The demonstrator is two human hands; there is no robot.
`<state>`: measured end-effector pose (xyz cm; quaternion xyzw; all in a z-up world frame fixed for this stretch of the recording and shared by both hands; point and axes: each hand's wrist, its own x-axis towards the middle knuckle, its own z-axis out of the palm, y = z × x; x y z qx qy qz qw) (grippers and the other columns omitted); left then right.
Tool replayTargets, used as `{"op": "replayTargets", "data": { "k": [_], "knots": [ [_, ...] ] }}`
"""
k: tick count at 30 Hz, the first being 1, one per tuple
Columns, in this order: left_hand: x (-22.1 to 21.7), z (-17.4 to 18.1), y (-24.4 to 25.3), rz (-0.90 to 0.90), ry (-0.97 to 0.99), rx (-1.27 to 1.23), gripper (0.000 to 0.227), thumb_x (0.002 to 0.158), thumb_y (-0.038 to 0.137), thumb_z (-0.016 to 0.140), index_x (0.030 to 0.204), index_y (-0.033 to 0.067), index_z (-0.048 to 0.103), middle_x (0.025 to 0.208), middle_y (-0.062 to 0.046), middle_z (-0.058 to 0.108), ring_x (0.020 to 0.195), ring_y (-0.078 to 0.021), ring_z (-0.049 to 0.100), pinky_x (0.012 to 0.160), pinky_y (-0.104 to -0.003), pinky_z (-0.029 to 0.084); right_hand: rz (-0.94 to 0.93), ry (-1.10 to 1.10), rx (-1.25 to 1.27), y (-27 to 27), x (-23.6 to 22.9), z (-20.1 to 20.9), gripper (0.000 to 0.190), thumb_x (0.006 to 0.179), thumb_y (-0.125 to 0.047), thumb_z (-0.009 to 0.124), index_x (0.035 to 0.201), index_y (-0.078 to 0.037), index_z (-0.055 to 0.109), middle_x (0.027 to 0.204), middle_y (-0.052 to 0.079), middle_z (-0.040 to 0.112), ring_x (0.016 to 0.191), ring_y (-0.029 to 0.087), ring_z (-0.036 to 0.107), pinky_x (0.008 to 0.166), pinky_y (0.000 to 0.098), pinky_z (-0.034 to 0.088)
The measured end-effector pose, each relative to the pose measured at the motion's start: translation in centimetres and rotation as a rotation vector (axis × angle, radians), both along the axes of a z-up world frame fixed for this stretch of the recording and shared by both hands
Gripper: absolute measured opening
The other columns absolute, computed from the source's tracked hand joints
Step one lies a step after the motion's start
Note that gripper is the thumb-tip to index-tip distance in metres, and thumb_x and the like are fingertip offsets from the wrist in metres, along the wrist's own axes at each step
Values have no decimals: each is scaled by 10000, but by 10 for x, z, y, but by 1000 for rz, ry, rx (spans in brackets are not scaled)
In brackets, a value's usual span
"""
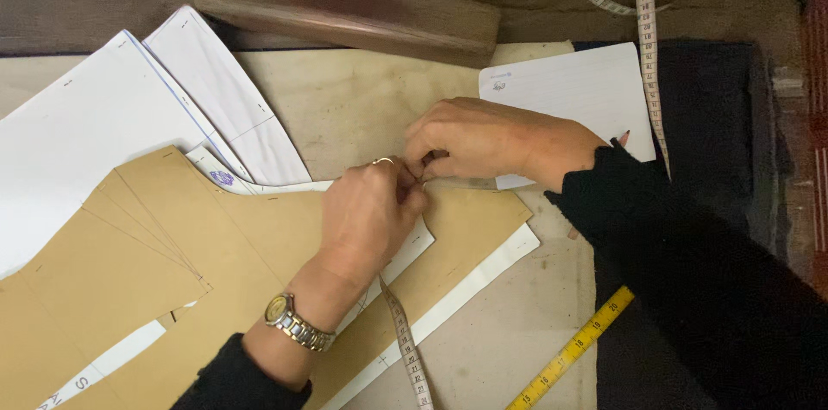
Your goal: The person measures curved edges of brown and white paper pattern pieces using a flexible measuring tape and a pencil. They mark measurements on the patterns and a notepad, then reposition the patterns on the work surface to continue measuring different sections.
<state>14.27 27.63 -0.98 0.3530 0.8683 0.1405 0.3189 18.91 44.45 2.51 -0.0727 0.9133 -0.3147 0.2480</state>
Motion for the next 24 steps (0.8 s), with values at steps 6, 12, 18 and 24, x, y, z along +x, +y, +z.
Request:
{"op": "replayTargets", "data": {
  "k": [6,12,18,24],
  "knots": [
    [6,-12,-5,-16,81,40,212,820,344,624,802,142,687,642,-70,665,745,-334,700,692,-467,561,-2,-13,31,-2,-4,-3,47,815,-146,667,775,-161,685,755,25,680,817,270,678,762,409,543],
    [19,-28,-13,-5,297,204,236,791,348,638,732,122,672,626,-112,634,703,-354,682,717,-440,535,6,-17,45,-6,-6,7,80,824,-167,659,751,-183,689,747,19,686,807,263,675,763,408,539],
    [22,-35,-14,-2,386,323,182,785,304,642,780,130,695,635,-123,635,681,-353,682,680,-429,529,-11,-12,75,-5,2,7,58,828,-151,646,808,-164,698,806,69,701,864,314,675,796,448,532],
    [23,-33,-13,65,287,367,150,814,306,636,767,165,660,695,-91,664,799,-314,680,743,-408,494,60,-74,1,9,-11,-10,43,836,-201,654,839,-166,678,850,49,709,875,267,683,788,426,540]
  ]
}}
